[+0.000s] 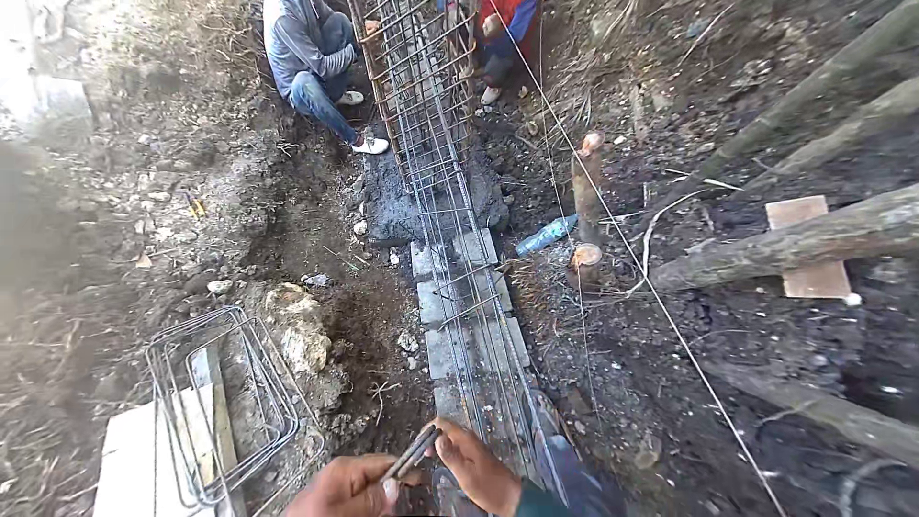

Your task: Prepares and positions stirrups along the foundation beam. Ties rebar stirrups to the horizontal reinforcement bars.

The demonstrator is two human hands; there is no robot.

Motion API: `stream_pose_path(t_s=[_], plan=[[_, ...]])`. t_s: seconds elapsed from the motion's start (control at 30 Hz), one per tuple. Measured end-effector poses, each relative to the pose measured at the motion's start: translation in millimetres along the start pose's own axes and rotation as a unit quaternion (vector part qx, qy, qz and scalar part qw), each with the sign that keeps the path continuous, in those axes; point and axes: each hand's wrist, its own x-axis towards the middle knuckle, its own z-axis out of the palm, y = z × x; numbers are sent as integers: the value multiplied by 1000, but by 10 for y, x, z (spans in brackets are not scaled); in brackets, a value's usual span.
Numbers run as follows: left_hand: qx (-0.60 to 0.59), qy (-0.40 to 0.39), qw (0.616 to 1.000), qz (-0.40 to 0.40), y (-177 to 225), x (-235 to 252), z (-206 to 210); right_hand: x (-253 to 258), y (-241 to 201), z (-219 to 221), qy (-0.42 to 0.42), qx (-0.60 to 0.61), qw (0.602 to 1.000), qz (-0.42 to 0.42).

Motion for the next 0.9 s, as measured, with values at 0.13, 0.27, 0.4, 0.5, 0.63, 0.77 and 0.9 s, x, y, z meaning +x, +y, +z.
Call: stream_pose_path(t_s=[0.13, 0.27, 0.4, 0.5, 0.63, 0.77, 0.9], plan=[[115, 34, 993, 12, -604, 525, 41, 23, 726, 160, 87, 10, 993, 77], [174, 42, 983, -29, -1268, 1120, 333, -123, 1399, 26, 105, -26, 981, 164], [188, 25, 979, -77, -1555, 1400, 468, -290, 1708, -55, 59, -51, 973, 218], [149, 51, 986, -52, -1633, 1377, 442, -327, 1746, 23, 71, -48, 970, 226], [167, 96, 981, 4, -1647, 1345, 167, -195, 1612, 217, 145, -60, 957, 244], [210, 134, 968, 14, -1896, 1639, -203, -75, 1638, 524, 222, -45, 929, 292], [223, 141, 964, -19, -2390, 2168, -425, 34, 2084, 917, 286, -30, 908, 304]])
